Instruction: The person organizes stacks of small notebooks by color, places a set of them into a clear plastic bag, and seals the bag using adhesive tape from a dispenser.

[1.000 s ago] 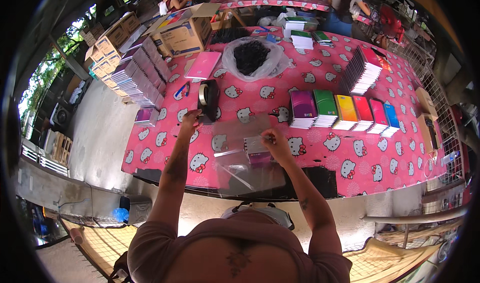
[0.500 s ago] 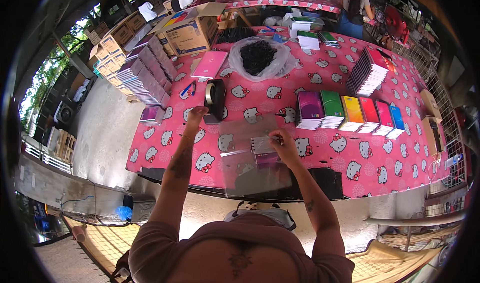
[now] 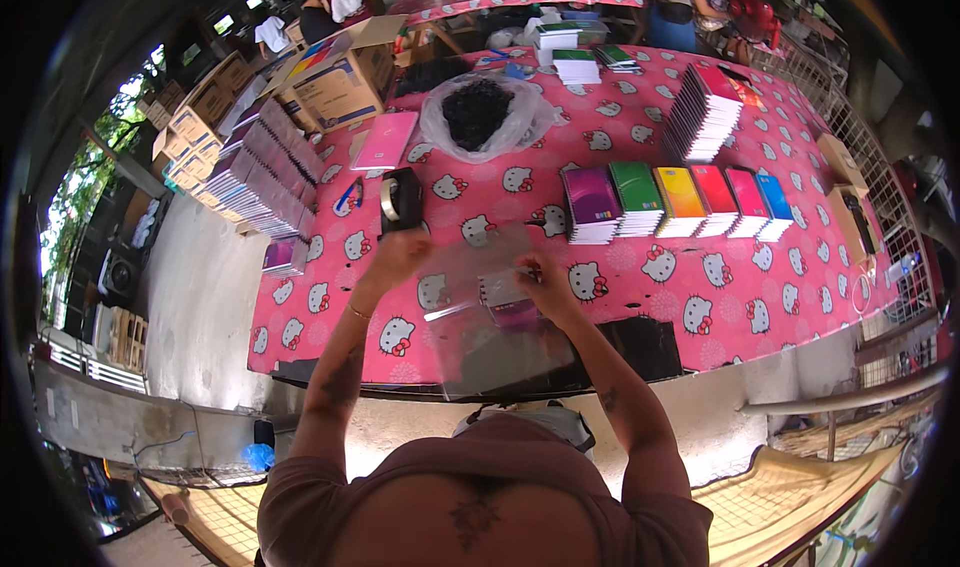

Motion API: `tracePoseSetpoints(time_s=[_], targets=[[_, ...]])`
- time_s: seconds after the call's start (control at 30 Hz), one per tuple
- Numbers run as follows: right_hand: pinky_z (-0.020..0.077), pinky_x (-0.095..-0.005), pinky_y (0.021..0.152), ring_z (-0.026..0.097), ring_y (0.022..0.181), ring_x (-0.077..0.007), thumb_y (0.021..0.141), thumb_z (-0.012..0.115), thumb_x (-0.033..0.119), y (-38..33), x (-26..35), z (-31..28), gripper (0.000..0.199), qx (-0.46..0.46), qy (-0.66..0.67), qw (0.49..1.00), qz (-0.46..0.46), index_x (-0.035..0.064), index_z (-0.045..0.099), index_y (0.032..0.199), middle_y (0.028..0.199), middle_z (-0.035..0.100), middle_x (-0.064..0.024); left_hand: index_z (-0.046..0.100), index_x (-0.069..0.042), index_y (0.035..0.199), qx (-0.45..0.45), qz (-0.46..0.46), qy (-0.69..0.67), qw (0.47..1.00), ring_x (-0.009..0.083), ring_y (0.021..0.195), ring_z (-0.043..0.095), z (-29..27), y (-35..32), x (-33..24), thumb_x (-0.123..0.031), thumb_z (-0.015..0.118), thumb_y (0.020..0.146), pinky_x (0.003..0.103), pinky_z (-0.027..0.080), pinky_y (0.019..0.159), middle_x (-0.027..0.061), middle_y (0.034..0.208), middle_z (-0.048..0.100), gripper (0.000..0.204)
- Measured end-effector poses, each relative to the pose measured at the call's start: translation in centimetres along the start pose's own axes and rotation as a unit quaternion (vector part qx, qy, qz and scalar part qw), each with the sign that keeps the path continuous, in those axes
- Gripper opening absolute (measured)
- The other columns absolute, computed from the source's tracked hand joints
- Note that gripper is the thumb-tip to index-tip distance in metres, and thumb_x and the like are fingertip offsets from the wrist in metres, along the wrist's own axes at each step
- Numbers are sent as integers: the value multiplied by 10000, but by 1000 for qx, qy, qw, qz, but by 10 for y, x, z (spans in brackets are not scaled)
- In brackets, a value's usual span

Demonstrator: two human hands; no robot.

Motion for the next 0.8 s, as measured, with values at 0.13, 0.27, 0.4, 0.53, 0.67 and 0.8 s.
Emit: tracePoseSetpoints(time_s=[0.13, 0.27, 0.4, 0.53, 0.67, 0.8], targets=[[497, -271, 743, 587, 895, -114, 870, 709, 55, -1, 9, 0, 327, 2, 43, 999, 30, 63, 582, 1171, 1052, 624, -51, 698, -56, 897, 193, 213, -11, 958, 225, 742, 702, 30, 42, -110, -193, 749, 809, 361, 540, 686, 115, 790, 701, 170], [481, -250, 782, 541, 953, -90, 879, 702, 42, -5, 19, 0, 344, 11, 49, 998, 25, 76, 568, 1193, 1059, 585, -16, 682, -46, 972, 403, 77, -130, 902, 155, 794, 656, 90, 74, -64, -181, 730, 840, 325, 516, 731, 57, 840, 683, 195], [461, -277, 883, 528, 989, -90, 901, 686, 63, -10, 26, 6, 338, -14, 68, 997, -12, 84, 570, 1218, 1114, 581, -24, 652, -49, 1105, 380, -115, -583, 709, 138, 881, 636, 167, 42, 5, -228, 712, 894, 305, 508, 749, 49, 979, 679, 283], [459, -326, 898, 559, 989, -156, 904, 646, 60, -33, -31, -15, 339, -149, 198, 969, 5, 66, 567, 1233, 1124, 595, -69, 548, -45, 1287, 181, -105, -590, 780, 155, 1048, 598, 148, 21, 29, -235, 686, 932, 303, 507, 833, 72, 1164, 616, 425], [457, -446, 914, 569, 1038, -375, 814, 610, 28, -70, -39, -9, 367, -114, -292, 947, -76, 50, 588, 1180, 1082, 601, -173, 478, -66, 1368, -3, -61, -488, 870, 224, 1142, 575, 159, -60, 18, -179, 765, 875, 393, 535, 877, 88, 1337, 517, 581], [447, -527, 859, 554, 1019, -412, 823, 638, 87, -87, -38, 2, 263, -75, -412, 905, -81, 76, 628, 1086, 1091, 571, -169, 524, -43, 1293, -150, 6, -184, 971, 267, 1186, 583, 109, -65, -65, -261, 894, 702, 387, 529, 919, 122, 1356, 493, 730]])
Point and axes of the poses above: each hand's wrist, its own y-axis towards the middle knuckle, its own z-axis out of the palm, x = y × z, the point moved 5 cm from there along y, towards the middle knuckle
